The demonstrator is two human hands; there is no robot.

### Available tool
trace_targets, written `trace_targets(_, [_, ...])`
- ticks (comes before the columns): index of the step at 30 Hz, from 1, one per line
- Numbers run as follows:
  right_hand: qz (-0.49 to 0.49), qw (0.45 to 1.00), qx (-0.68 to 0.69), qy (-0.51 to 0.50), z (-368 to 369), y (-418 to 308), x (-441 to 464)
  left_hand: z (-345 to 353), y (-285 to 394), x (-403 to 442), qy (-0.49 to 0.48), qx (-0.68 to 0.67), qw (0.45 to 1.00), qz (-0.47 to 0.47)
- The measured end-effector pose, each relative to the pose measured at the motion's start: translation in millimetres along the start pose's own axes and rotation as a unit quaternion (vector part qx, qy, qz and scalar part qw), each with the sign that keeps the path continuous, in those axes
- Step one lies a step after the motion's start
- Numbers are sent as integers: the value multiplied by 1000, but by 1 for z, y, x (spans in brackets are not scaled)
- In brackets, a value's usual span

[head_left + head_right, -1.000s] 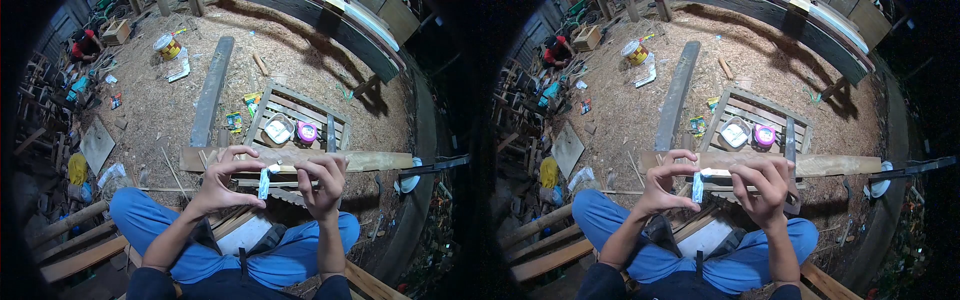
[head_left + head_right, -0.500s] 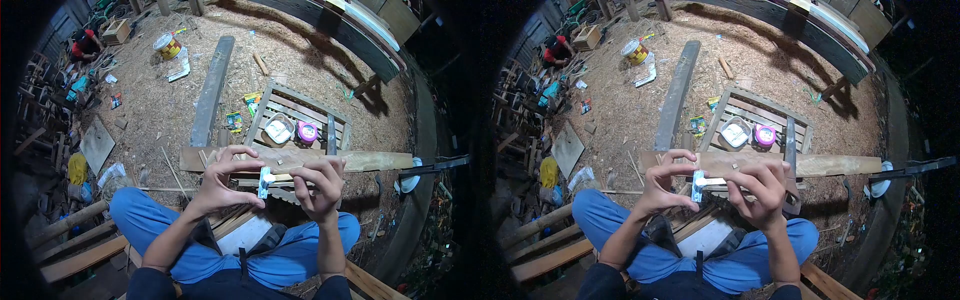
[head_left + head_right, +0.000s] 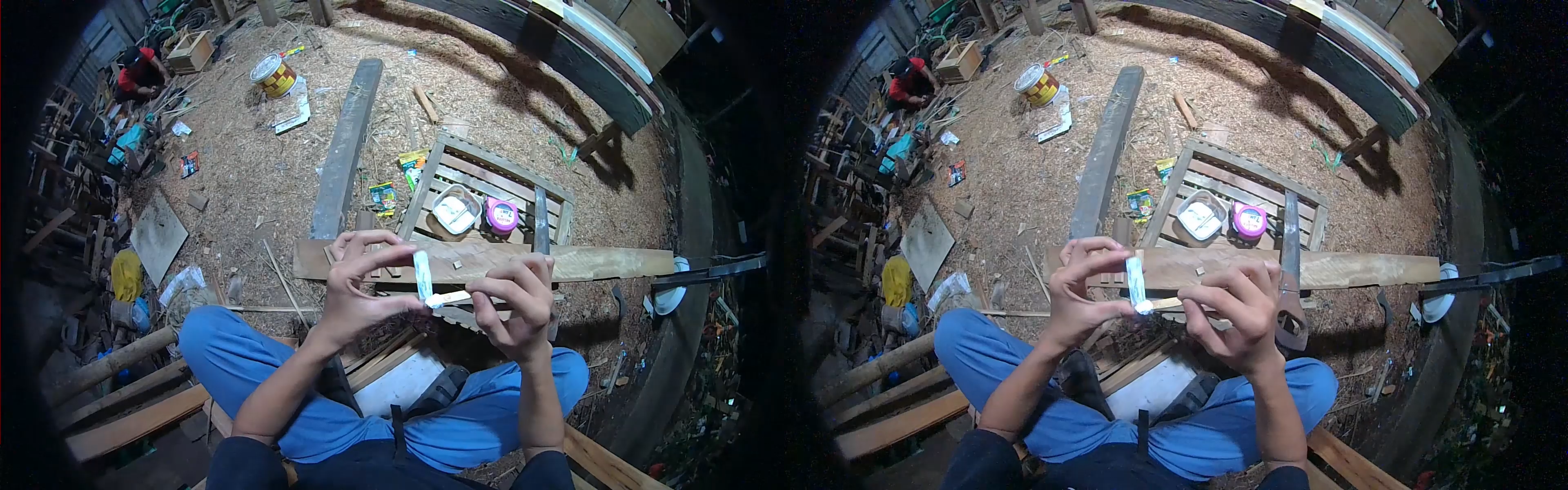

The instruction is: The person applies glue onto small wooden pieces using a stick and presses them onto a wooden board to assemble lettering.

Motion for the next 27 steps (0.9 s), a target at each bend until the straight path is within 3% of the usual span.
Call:
trace_targets(3, [27,1000,8,8,4,11,-5,6,-17,3,40,-79,993,-79])
trace_targets(5, [152,986,24,55,14,29,-16,9,-30,5,37,-73,992,-97])
trace_targets(6, [153,986,22,58,20,33,-19,9,-37,7,36,-65,990,-117])
trace_targets(7, [222,973,21,61,27,39,-23,7,-40,9,34,36,997,-63])
trace_targets(8, [289,955,21,64,35,49,-30,10,-44,10,32,37,997,-60])
trace_targets(11, [274,961,-21,35,67,85,-56,21,-62,11,29,16,990,-134])
trace_targets(14, [272,961,-45,12,87,105,-66,28,-62,15,28,80,988,-127])
trace_targets(22, [247,964,-91,-33,114,127,-71,37,-66,-1,35,73,980,-181])
trace_targets(27, [232,966,-104,-42,137,132,-73,38,-73,-2,35,155,977,-141])
Point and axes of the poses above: each hand's wrist, its own x-axis towards the middle knuckle, its own z-axis out of the palm, y = z × x, the point moved 2 cm from there along x, towards the middle knuckle, and after that the axes turned 9 degrees about -z, right-handed, at the moved point
